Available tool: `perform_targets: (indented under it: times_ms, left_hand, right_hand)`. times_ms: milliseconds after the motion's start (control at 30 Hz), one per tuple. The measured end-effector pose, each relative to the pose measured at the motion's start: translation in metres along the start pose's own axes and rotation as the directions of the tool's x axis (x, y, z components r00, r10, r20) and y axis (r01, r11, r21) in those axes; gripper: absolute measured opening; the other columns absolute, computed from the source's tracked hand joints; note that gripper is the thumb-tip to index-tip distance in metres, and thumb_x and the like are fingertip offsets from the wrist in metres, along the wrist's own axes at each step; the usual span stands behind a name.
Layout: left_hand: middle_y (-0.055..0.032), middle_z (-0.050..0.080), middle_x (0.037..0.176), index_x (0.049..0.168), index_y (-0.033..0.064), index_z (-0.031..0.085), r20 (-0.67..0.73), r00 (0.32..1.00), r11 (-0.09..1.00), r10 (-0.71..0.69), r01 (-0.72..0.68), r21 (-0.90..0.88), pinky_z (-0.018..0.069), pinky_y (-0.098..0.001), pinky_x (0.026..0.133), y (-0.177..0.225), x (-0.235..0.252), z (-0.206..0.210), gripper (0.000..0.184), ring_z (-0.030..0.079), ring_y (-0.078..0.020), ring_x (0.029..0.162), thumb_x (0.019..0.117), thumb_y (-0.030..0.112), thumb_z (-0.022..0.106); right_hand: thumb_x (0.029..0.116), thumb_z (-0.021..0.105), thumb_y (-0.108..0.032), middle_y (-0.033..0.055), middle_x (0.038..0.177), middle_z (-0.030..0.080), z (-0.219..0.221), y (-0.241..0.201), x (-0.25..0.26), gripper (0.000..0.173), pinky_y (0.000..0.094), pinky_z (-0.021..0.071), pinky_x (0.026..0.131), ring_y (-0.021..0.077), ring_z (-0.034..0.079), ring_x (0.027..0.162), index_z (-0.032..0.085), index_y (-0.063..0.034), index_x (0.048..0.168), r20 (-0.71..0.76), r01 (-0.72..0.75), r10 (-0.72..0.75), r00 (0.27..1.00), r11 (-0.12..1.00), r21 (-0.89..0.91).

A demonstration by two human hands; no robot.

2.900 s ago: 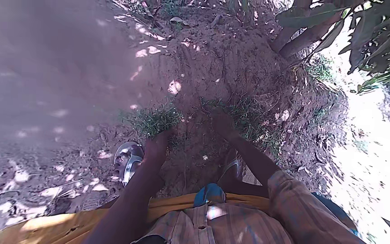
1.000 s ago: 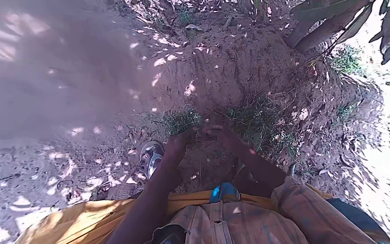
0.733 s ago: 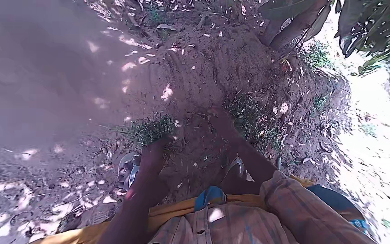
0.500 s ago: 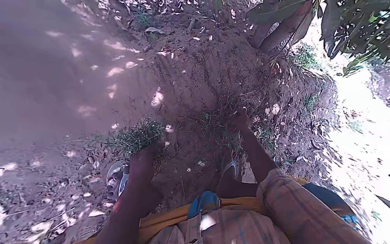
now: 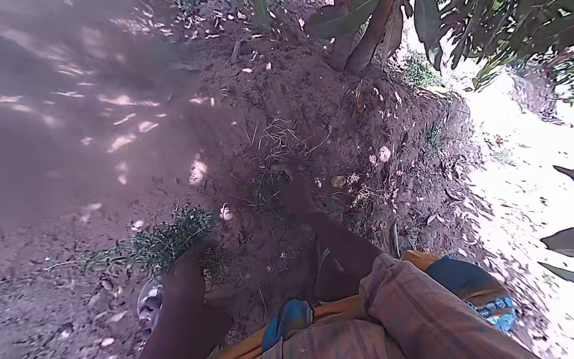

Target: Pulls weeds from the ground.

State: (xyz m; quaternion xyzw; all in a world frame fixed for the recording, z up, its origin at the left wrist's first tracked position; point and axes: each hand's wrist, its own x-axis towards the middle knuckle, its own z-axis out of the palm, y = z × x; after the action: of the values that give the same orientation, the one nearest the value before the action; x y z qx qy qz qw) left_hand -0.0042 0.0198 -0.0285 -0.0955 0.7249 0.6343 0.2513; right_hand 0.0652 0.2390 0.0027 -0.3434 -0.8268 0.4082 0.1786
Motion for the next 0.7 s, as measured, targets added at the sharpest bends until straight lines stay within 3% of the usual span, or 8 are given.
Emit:
perform_targets:
  times_ms: [167, 267, 400, 467, 567, 633, 667, 700]
  left_hand:
    - [0.0057, 0.064, 0.083, 0.110, 0.0034, 0.060, 0.001, 1.000, 1.000, -0.013, 0.014, -0.009, 0.0531, -0.0195, 0.069, 0.001, 0.000, 0.000, 0.012, 0.062, -0.0005, 0.072, 0.1007, 0.011, 0.059]
    - [0.0062, 0.065, 0.082, 0.110, 0.0039, 0.060, 0.011, 1.000, 1.000, -0.004, 0.004, -0.014, 0.0536, -0.0193, 0.068, 0.001, 0.001, -0.003, 0.011, 0.063, -0.0004, 0.070, 0.1010, 0.010, 0.058]
    - [0.0078, 0.065, 0.080, 0.108, 0.0054, 0.059, 0.030, 0.999, 0.999, 0.038, -0.037, -0.034, 0.0543, -0.0184, 0.068, -0.003, 0.003, -0.008, 0.009, 0.064, 0.0004, 0.070, 0.1015, 0.010, 0.055]
    - [0.0081, 0.064, 0.078, 0.108, 0.0057, 0.058, 0.050, 0.998, 0.998, 0.047, -0.045, -0.040, 0.0541, -0.0180, 0.068, -0.004, 0.005, -0.009, 0.008, 0.063, 0.0002, 0.069, 0.1019, 0.009, 0.054]
    - [0.0087, 0.066, 0.077, 0.106, 0.0068, 0.059, 0.076, 0.995, 0.997, 0.063, -0.060, -0.042, 0.0547, -0.0180, 0.067, -0.009, 0.010, -0.012, 0.007, 0.064, -0.0001, 0.069, 0.1016, 0.009, 0.054]
    - [0.0089, 0.066, 0.078, 0.107, 0.0063, 0.059, 0.081, 0.994, 0.997, 0.075, -0.074, -0.013, 0.0542, -0.0179, 0.069, -0.011, 0.011, -0.013, 0.009, 0.064, 0.0004, 0.070, 0.1014, 0.011, 0.054]
    - [0.0084, 0.066, 0.080, 0.108, 0.0052, 0.060, 0.072, 0.995, 0.998, 0.068, -0.069, 0.009, 0.0539, -0.0184, 0.070, -0.011, 0.010, -0.011, 0.010, 0.064, 0.0004, 0.072, 0.1017, 0.012, 0.055]
    - [0.0077, 0.066, 0.082, 0.110, 0.0040, 0.060, 0.062, 0.996, 0.998, 0.057, -0.059, 0.020, 0.0541, -0.0190, 0.072, -0.011, 0.009, -0.010, 0.012, 0.063, 0.0004, 0.074, 0.1015, 0.012, 0.056]
  right_hand:
    - [0.0979, 0.054, 0.003, 0.0211, 0.139, 0.059, 0.001, -0.030, 0.003, 0.034, 0.0546, 0.0543, 0.089, 0.0382, 0.062, 0.120, 0.068, -0.0037, 0.128, 0.005, 0.247, -0.247, 0.969, 0.969, -0.013]
    - [0.0993, 0.060, -0.006, 0.0235, 0.148, 0.050, -0.013, -0.014, 0.028, 0.045, 0.0563, 0.0483, 0.102, 0.0406, 0.054, 0.131, 0.055, -0.0034, 0.144, 0.119, 0.033, -0.020, 0.993, 0.994, -0.102]
    - [0.0987, 0.062, -0.013, 0.0255, 0.153, 0.045, -0.067, 0.037, 0.042, 0.047, 0.0574, 0.0427, 0.108, 0.0414, 0.046, 0.139, 0.053, -0.0013, 0.144, -0.201, -0.194, 0.172, 0.964, 0.976, -0.095]
    - [0.1006, 0.061, -0.016, 0.0259, 0.155, 0.041, -0.102, 0.073, 0.041, 0.051, 0.0576, 0.0400, 0.110, 0.0423, 0.042, 0.141, 0.048, -0.0040, 0.149, -0.329, -0.387, 0.329, 0.885, 0.913, -0.128]
    - [0.1008, 0.061, -0.032, 0.0286, 0.152, 0.043, -0.137, 0.139, 0.015, 0.070, 0.0629, 0.0356, 0.111, 0.0446, 0.043, 0.140, 0.031, -0.0059, 0.158, -0.433, -0.690, 0.593, 0.679, 0.717, -0.101]
    - [0.1004, 0.063, -0.040, 0.0296, 0.160, 0.031, -0.149, 0.177, -0.014, 0.080, 0.0566, 0.0302, 0.118, 0.0427, 0.034, 0.148, 0.027, 0.0028, 0.157, -0.430, -0.792, 0.703, 0.566, 0.609, -0.047]
    - [0.0993, 0.064, -0.040, 0.0302, 0.163, 0.023, -0.150, 0.191, -0.025, 0.088, 0.0536, 0.0309, 0.119, 0.0427, 0.030, 0.149, 0.017, 0.0037, 0.160, -0.412, -0.821, 0.753, 0.513, 0.571, 0.020]
    - [0.0987, 0.066, -0.039, 0.0297, 0.162, 0.025, -0.146, 0.201, -0.032, 0.091, 0.0500, 0.0334, 0.118, 0.0406, 0.033, 0.148, 0.014, 0.0031, 0.160, -0.396, -0.827, 0.786, 0.475, 0.553, 0.105]
